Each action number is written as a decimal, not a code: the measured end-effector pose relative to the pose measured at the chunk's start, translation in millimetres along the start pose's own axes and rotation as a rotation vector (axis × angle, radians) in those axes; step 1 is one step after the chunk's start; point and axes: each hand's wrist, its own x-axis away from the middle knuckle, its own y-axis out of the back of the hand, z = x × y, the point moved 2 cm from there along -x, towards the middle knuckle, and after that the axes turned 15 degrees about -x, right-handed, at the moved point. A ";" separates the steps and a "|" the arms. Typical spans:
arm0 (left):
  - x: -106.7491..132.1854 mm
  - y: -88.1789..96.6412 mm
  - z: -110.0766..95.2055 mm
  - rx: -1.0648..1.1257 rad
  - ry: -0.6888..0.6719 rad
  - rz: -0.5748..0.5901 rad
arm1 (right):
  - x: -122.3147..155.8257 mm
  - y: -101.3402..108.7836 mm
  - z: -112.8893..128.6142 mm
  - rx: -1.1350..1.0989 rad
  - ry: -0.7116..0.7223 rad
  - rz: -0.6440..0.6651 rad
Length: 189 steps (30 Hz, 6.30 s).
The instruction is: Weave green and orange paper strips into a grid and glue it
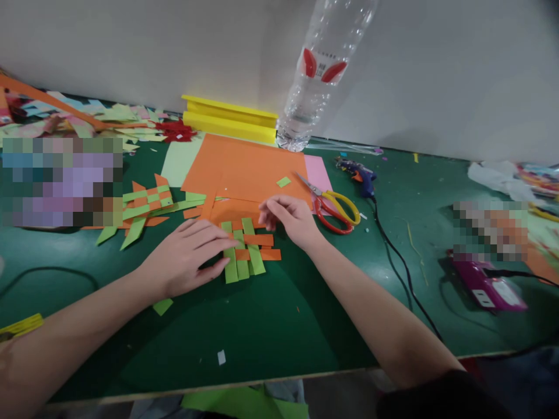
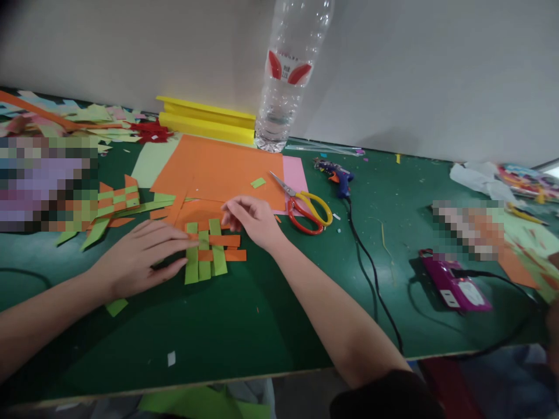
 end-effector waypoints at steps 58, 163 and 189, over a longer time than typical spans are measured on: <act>6.7 -17.0 8.8 0.034 0.221 0.349 | 17.7 7.4 22.5 0.847 0.293 0.530; -0.6 -18.7 -8.3 0.117 -0.124 0.326 | 31.4 -8.8 19.4 1.129 0.474 0.571; -1.0 -11.3 -6.8 0.179 -0.134 0.329 | 30.7 -8.7 20.2 1.123 0.580 0.531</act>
